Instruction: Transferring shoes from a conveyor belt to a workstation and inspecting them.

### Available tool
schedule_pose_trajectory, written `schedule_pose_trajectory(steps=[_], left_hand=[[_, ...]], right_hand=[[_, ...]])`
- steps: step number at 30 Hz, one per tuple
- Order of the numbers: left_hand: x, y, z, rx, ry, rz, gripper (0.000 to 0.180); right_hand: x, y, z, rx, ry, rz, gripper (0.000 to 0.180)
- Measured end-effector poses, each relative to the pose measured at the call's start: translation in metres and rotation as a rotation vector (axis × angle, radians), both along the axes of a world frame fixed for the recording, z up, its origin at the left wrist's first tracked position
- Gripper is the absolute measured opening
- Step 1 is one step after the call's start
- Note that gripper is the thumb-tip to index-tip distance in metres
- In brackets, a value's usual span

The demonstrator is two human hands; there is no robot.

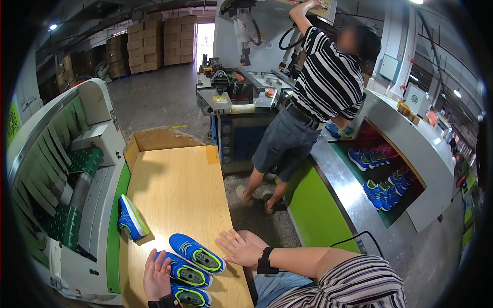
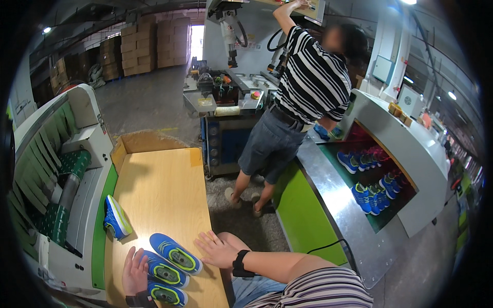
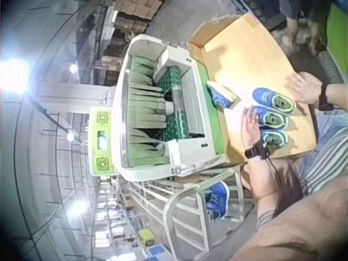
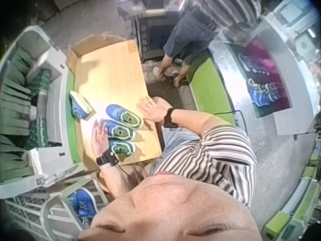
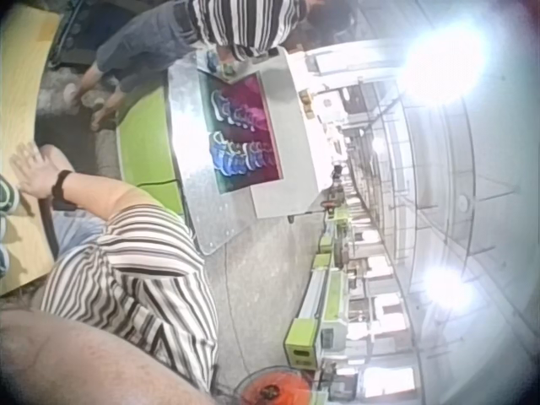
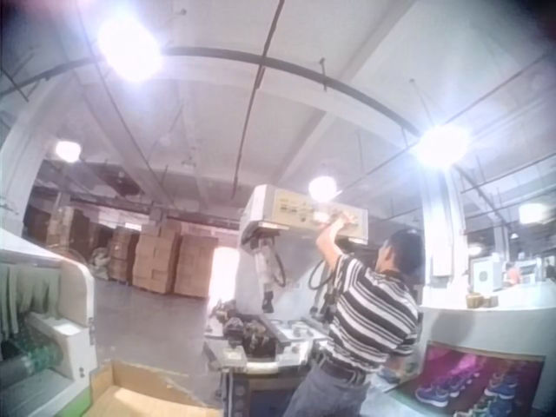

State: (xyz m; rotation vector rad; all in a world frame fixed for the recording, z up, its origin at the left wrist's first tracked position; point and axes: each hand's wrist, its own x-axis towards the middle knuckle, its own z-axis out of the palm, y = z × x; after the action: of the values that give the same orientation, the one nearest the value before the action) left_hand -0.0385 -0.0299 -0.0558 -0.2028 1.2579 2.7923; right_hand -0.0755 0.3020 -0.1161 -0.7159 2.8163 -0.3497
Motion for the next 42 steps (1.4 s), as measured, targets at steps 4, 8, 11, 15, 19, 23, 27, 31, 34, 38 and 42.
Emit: schedule_pose_trajectory(steps=[4,8,11,15,19,23,27,31,34,38,42], left_hand=[[-0.0007,0.0024,0.0020,-0.007,-0.001,0.010,0.053],[-0.0007,0.0026,0.0001,-0.003,-0.009,0.020,0.053],[0.0007,0.0012,0.0002,0.003,-0.010,0.030,0.052],[-0.0014,0.0029,0.0008,0.001,-0.014,0.023,0.052],[-0.0006,0.0036,0.0024,-0.006,-0.012,0.024,0.052],[0.0002,0.0040,0.0033,-0.008,-0.015,0.022,0.053],[-0.0003,0.0015,0.0008,-0.004,-0.006,0.017,0.052],[-0.0006,0.0021,0.0010,-0.012,-0.010,0.018,0.052],[-0.0016,0.0038,0.0018,-0.013,-0.018,0.018,0.052],[-0.0044,0.0066,0.0001,-0.003,-0.008,0.006,0.052],[-0.0038,0.0028,-0.0019,0.035,0.014,-0.005,0.051]], right_hand=[[0.0004,0.0005,0.0033,0.003,-0.028,-0.014,0.074],[0.0005,0.0008,0.0028,0.010,-0.034,-0.021,0.074],[0.0003,-0.0015,0.0071,0.020,-0.050,-0.019,0.074],[-0.0005,0.0010,0.0063,0.019,-0.051,-0.017,0.075],[-0.0004,0.0010,0.0064,0.023,-0.053,-0.019,0.075],[-0.0001,0.0007,0.0053,0.029,-0.044,-0.018,0.075],[0.0004,0.0002,0.0060,0.017,-0.040,-0.014,0.075],[0.0000,0.0004,0.0049,0.004,-0.041,-0.014,0.075],[0.0001,0.0022,0.0046,0.003,-0.034,-0.015,0.075],[-0.0012,0.0063,0.0041,0.010,-0.023,-0.017,0.075],[-0.0019,0.0009,-0.0012,0.009,0.085,0.008,0.074]])
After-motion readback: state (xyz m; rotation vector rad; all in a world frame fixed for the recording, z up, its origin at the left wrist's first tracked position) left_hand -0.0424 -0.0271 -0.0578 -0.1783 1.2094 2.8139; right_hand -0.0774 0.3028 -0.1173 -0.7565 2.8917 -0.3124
